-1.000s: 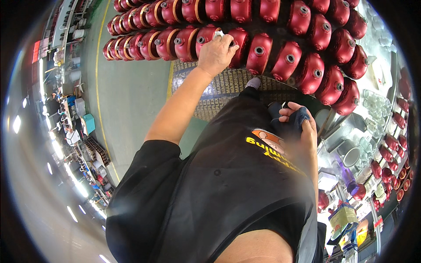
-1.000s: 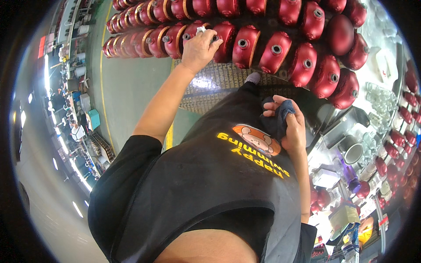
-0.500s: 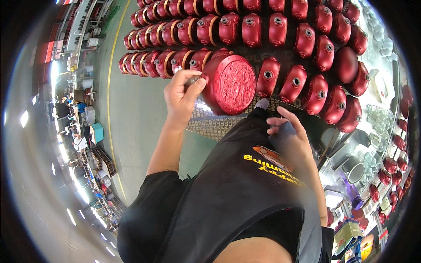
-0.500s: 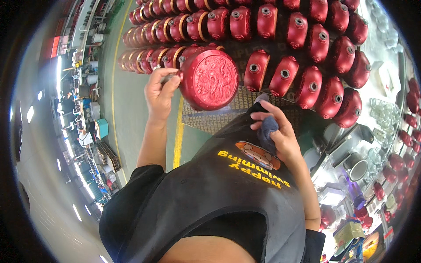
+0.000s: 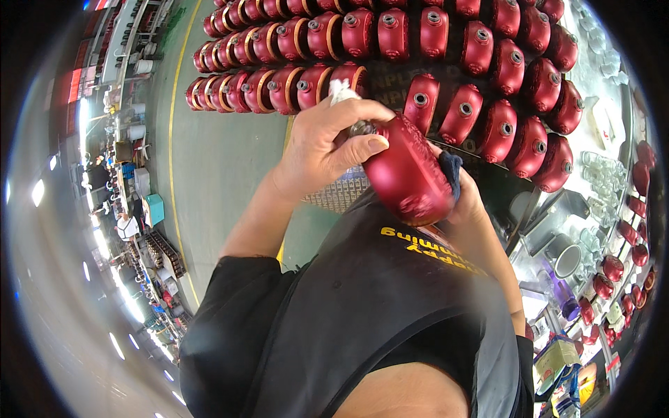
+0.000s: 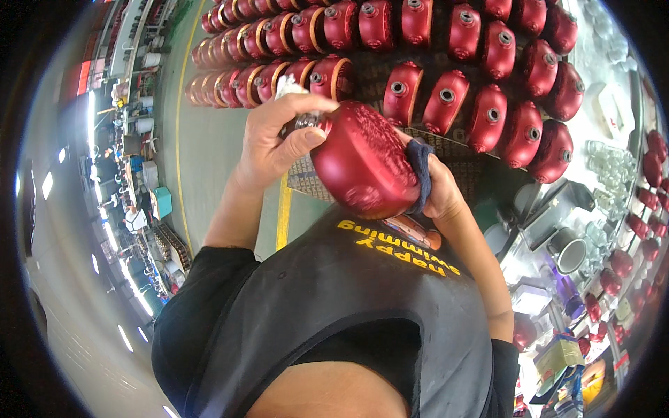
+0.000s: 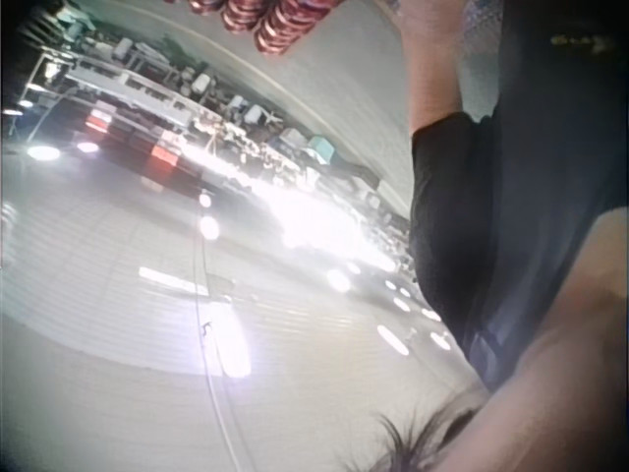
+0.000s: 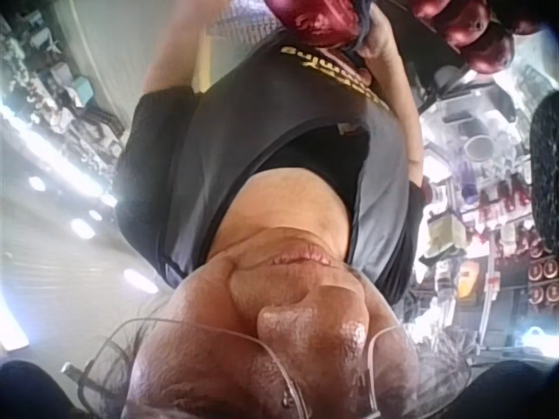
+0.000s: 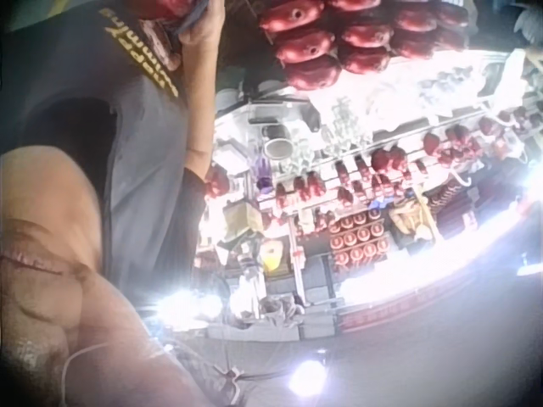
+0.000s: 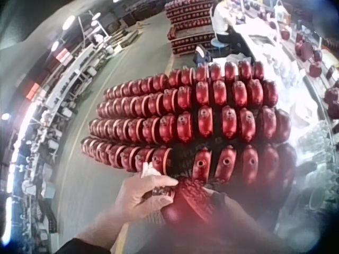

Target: The person walks through a warehouse, picks up a pallet, and places it on the floor. Then the person repeatedly picks up red decorative objects from a rack, wipes them with a cloth, and returns them to the rack.

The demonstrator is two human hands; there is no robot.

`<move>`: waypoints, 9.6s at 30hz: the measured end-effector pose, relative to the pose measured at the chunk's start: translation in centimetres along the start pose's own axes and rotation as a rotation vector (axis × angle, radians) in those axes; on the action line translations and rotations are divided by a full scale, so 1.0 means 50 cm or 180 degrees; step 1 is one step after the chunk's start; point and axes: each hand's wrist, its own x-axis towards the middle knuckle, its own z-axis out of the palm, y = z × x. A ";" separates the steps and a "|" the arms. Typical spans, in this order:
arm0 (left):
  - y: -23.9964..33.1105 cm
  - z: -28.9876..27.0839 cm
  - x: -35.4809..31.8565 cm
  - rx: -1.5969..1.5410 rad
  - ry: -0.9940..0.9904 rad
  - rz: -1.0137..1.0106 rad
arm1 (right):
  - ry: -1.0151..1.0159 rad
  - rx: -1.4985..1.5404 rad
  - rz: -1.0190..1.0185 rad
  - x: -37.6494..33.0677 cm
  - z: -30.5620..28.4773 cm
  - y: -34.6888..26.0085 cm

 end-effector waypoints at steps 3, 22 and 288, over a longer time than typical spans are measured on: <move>-0.002 -0.009 0.031 -0.0472 -0.0558 0.0127 | -0.0547 0.0729 0.0704 -0.002 -0.009 -0.004; -0.036 0.018 0.019 -0.0858 0.0554 -0.1122 | 0.0388 0.0676 -0.0082 -0.042 -0.028 -0.002; -0.477 -0.228 0.232 0.2208 0.1073 -0.0154 | 0.0913 -0.1342 -0.0814 -0.030 0.055 -0.039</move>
